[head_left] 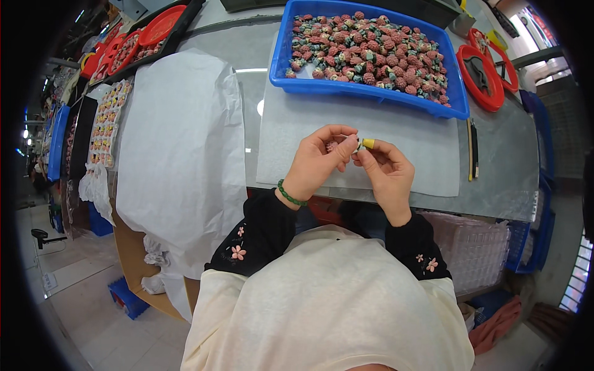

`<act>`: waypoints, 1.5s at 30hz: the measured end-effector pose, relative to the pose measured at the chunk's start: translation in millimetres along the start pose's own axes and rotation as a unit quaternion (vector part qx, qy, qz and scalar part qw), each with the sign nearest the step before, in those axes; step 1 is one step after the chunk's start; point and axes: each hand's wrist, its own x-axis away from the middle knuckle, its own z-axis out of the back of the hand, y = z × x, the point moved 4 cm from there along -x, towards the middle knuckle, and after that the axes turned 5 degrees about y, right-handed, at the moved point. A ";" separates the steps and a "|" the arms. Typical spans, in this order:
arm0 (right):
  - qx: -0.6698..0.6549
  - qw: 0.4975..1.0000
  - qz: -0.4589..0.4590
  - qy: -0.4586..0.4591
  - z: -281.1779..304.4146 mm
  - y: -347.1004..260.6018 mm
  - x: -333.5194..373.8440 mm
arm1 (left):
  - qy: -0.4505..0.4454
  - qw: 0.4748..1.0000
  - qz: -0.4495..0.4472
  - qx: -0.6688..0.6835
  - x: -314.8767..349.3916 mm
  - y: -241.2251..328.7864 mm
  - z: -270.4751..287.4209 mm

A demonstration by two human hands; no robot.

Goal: The person assembles small figurines by connecting parts together by hand and placing them onto a paper sheet, then pours additional figurine parts from a yellow container into a blue tray to continue assembling.

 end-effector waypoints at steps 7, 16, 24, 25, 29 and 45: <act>0.084 0.986 0.145 0.021 3.9 2.5 2.2 | -0.014 0.995 -0.004 0.096 1.2 -7.4 6.0; 0.108 0.979 0.174 0.010 1.0 3.7 -0.5 | -0.034 0.988 0.053 0.142 0.3 -8.6 9.4; 0.149 0.973 0.174 -0.032 8.8 -8.6 -4.1 | 0.015 0.988 0.072 0.136 3.5 -4.8 10.2; 0.139 0.981 0.128 -0.054 6.7 -7.5 -5.5 | 0.030 0.997 0.033 0.061 3.6 -3.7 13.7; 0.083 0.991 0.021 -0.104 -3.8 -5.6 -11.0 | 0.026 0.997 -0.048 -0.055 2.0 -3.9 14.7; 0.156 0.964 0.043 -0.212 -135.8 22.6 -54.0 | 0.219 0.905 -0.229 -0.284 89.0 114.3 130.1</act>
